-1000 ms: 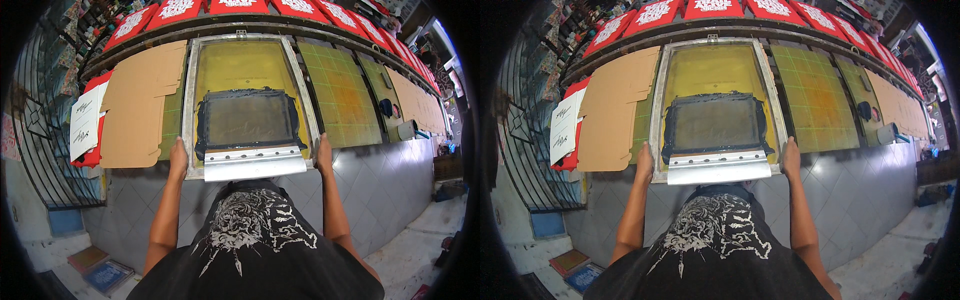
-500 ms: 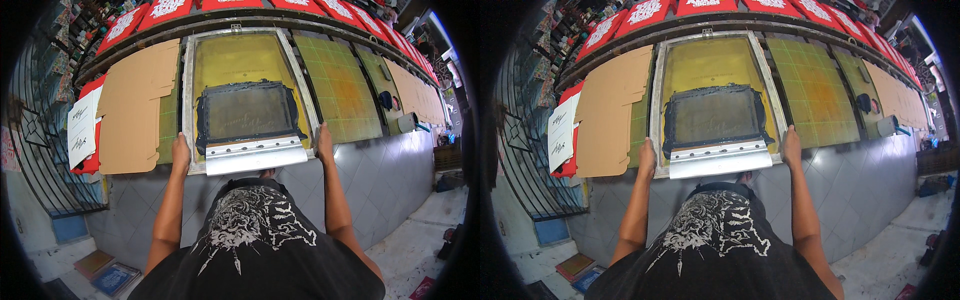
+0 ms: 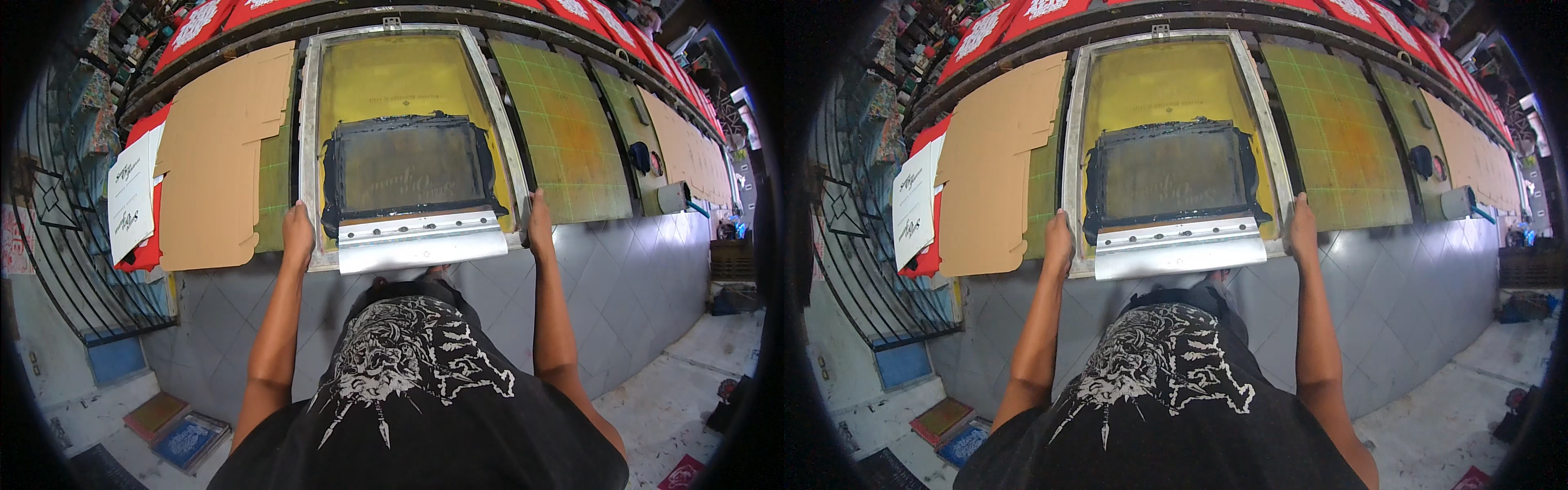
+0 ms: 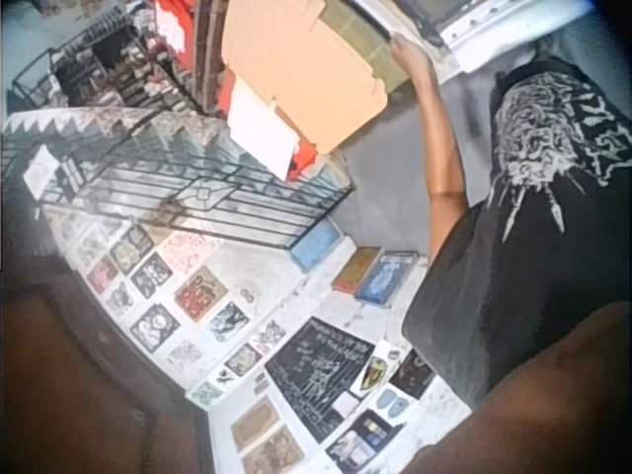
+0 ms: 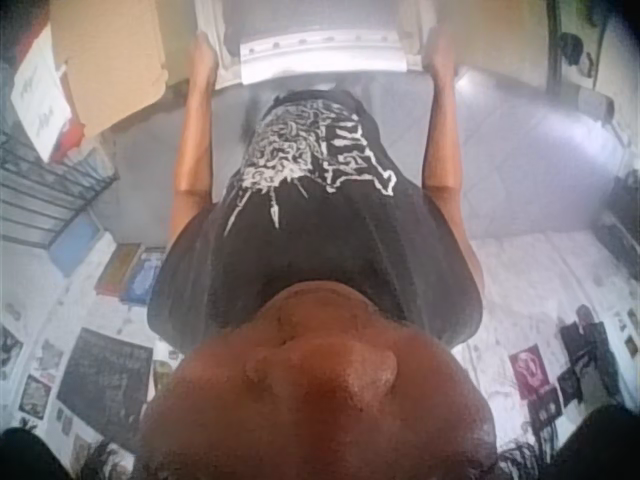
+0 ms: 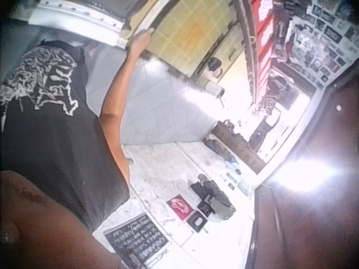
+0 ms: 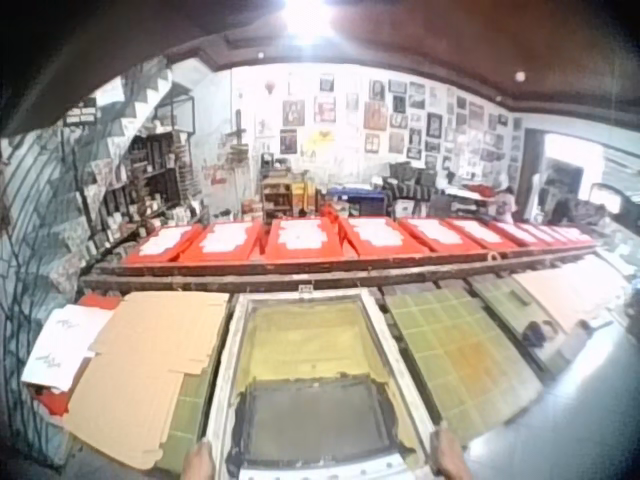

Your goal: The person performs screen printing on a paper sheet using a squeegee, then folds a cardboard box.

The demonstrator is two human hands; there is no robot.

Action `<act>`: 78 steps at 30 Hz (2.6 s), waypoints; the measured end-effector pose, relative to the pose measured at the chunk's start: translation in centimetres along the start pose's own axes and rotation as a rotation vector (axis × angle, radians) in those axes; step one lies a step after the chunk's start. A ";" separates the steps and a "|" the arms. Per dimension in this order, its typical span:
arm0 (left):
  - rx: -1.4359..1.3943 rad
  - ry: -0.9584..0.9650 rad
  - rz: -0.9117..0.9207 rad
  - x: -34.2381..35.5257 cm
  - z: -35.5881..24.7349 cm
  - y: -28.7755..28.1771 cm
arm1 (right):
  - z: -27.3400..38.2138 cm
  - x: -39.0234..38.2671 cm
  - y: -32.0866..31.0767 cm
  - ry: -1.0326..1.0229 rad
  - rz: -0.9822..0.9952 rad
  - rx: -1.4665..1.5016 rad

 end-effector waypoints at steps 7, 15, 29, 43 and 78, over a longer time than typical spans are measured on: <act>0.126 0.011 -0.021 0.5 1.3 1.0 | -1.2 0.7 1.5 0.061 -0.044 0.010; 0.272 0.132 -0.075 -0.6 1.2 -0.7 | -0.9 0.3 0.5 -0.250 -0.052 -0.090; 0.571 0.604 -0.170 -7.3 -0.7 0.0 | 7.7 -10.9 4.4 -0.960 0.506 -0.734; 0.605 0.593 -0.135 -7.2 -0.4 -0.3 | 15.3 -3.0 5.7 -0.645 0.625 -0.522; 0.534 0.612 0.549 -3.0 -12.6 2.0 | 13.2 -2.7 6.2 -0.668 0.585 -0.415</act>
Point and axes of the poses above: each hand's wrist, its own x-axis towards the middle knuckle, its own y-axis out of the palm, z = x × y, the point moved 5 cm from there along x, towards the middle knuckle, and after that the axes turned 2 degrees about x, right-handed, at the moved point
